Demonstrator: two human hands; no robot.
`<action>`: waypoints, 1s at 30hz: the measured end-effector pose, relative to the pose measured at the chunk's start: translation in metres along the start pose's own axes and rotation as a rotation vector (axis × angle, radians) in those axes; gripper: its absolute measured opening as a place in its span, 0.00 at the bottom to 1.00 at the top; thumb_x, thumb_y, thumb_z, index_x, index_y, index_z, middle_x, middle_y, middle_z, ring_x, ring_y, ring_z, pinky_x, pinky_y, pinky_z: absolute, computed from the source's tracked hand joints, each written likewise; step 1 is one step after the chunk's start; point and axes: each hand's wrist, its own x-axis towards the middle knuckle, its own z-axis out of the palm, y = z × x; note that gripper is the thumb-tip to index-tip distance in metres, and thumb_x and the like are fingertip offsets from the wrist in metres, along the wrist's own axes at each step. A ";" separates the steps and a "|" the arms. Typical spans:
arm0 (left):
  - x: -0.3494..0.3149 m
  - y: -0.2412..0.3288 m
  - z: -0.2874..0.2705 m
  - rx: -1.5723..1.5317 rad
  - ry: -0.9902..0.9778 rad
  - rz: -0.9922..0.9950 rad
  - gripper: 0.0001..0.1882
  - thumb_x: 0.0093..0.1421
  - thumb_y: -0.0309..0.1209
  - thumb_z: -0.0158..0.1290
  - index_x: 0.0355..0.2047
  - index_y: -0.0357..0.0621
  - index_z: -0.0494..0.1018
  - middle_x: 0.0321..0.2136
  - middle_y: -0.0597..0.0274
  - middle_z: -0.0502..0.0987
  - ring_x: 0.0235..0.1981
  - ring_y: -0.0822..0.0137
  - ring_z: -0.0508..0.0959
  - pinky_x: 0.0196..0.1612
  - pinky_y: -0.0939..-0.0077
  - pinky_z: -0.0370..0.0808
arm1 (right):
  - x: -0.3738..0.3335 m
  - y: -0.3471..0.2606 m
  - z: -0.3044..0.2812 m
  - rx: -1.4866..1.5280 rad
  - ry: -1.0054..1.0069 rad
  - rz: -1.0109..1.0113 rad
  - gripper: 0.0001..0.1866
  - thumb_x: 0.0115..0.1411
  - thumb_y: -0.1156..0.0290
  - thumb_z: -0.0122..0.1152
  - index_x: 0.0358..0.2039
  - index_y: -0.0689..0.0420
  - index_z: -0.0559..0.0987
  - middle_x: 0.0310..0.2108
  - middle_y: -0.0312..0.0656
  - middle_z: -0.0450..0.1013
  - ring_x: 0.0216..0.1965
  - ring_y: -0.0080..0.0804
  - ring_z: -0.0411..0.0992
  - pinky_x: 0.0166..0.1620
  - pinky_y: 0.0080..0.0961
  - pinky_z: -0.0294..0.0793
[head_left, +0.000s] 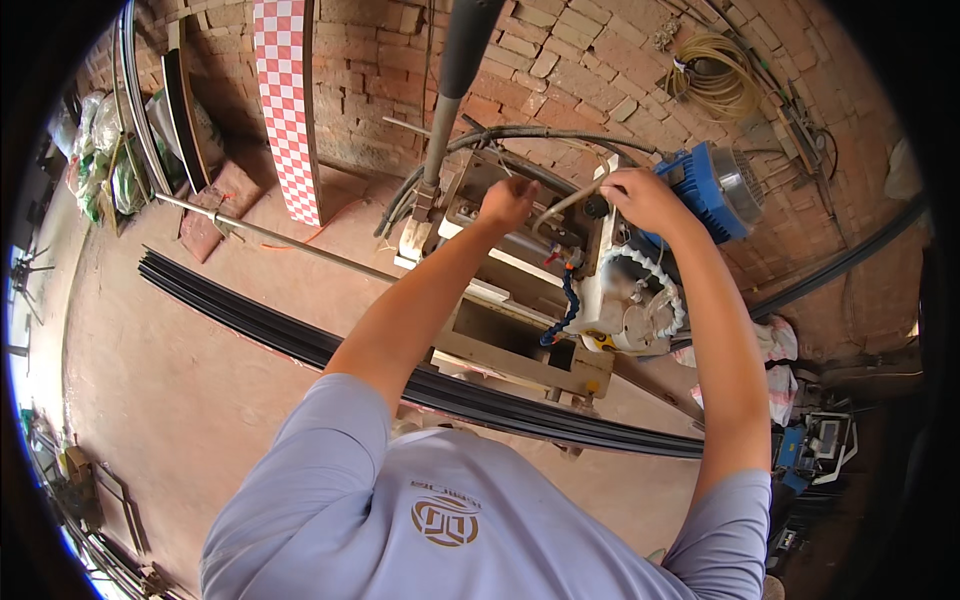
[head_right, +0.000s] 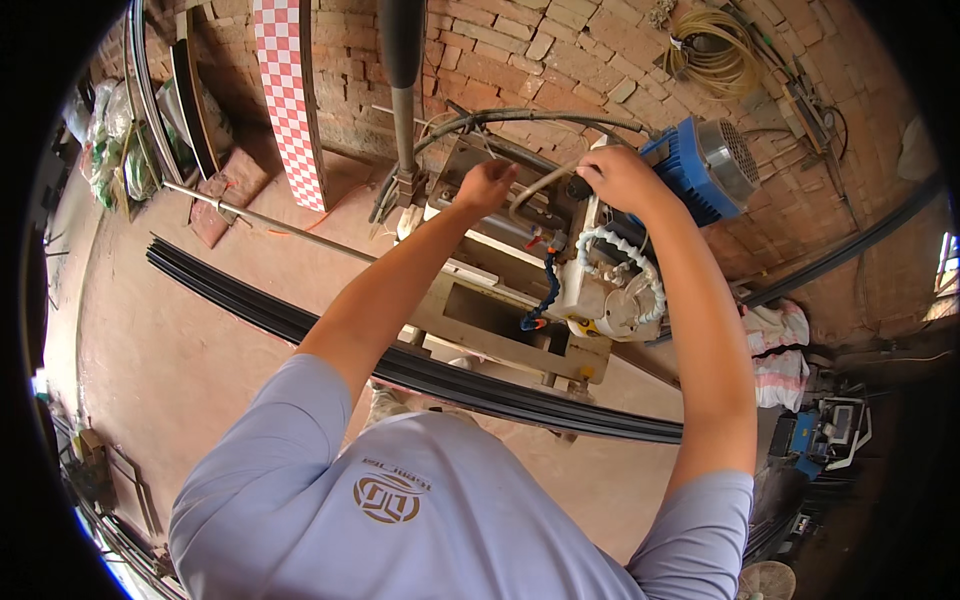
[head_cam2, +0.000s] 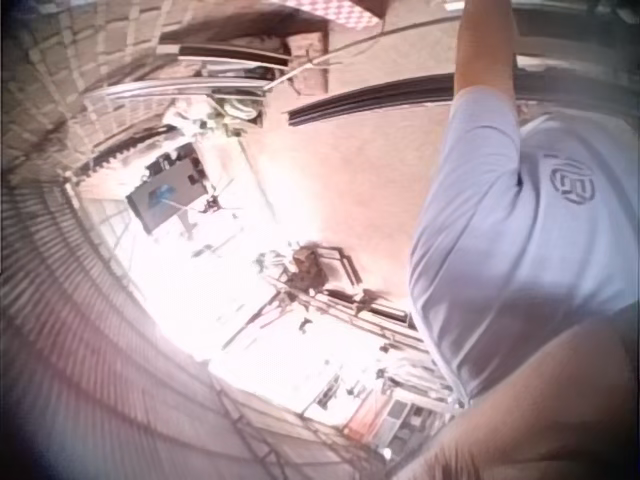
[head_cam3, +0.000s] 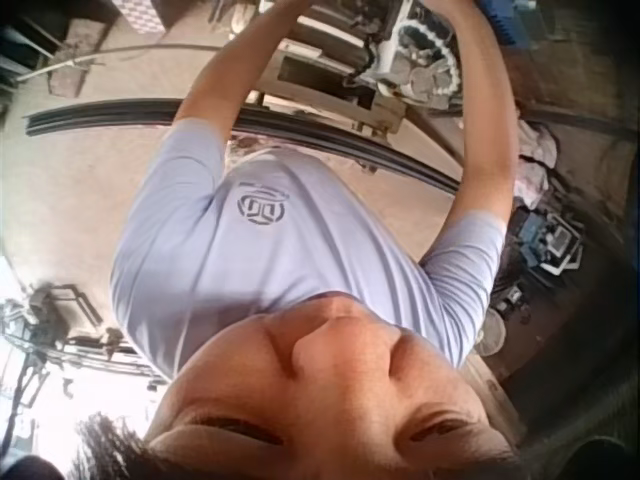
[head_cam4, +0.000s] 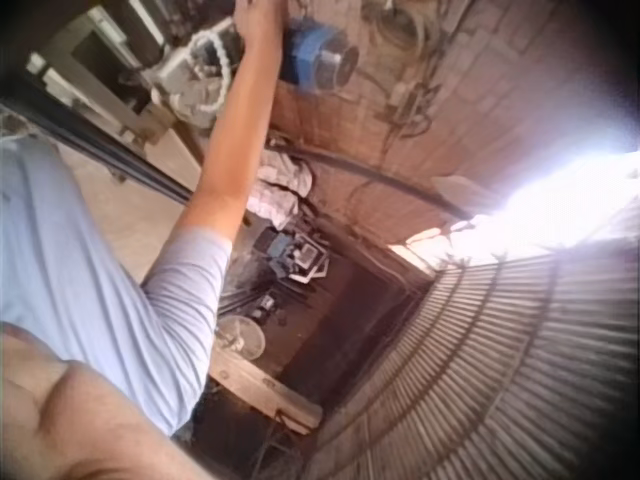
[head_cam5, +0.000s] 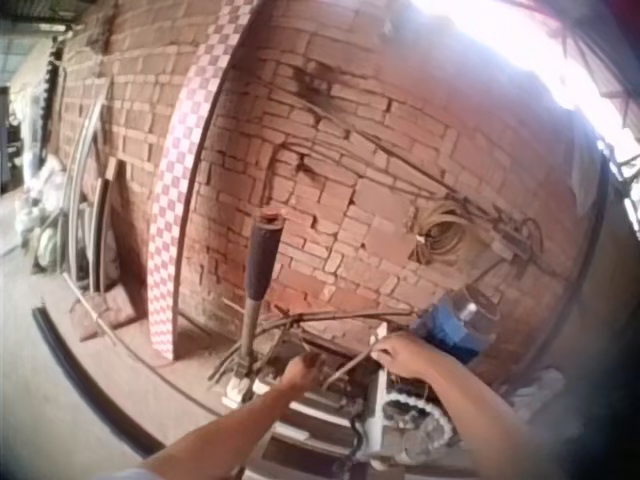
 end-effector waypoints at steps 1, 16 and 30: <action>0.007 -0.002 0.006 0.013 -0.070 -0.045 0.27 0.62 0.53 0.52 0.41 0.38 0.79 0.29 0.48 0.81 0.38 0.55 0.82 0.43 0.58 0.75 | 0.010 0.002 0.003 -0.046 -0.064 0.002 0.13 0.59 0.67 0.63 0.41 0.61 0.82 0.38 0.55 0.78 0.44 0.50 0.76 0.48 0.39 0.75; 0.030 0.041 0.039 -0.052 -0.478 -0.840 0.35 0.61 0.67 0.44 0.24 0.46 0.74 0.10 0.66 0.62 0.12 0.67 0.63 0.16 0.65 0.63 | 0.026 0.024 0.052 -0.440 -0.294 -0.039 0.23 0.57 0.66 0.64 0.53 0.56 0.73 0.51 0.53 0.73 0.53 0.53 0.72 0.55 0.42 0.73; 0.047 0.044 0.048 0.373 -0.705 -0.514 0.22 0.69 0.50 0.44 0.35 0.44 0.76 0.17 0.61 0.66 0.15 0.65 0.66 0.20 0.65 0.67 | 0.022 0.067 0.089 -0.238 -0.003 -0.252 0.20 0.56 0.73 0.64 0.50 0.62 0.74 0.56 0.58 0.65 0.54 0.56 0.69 0.55 0.44 0.70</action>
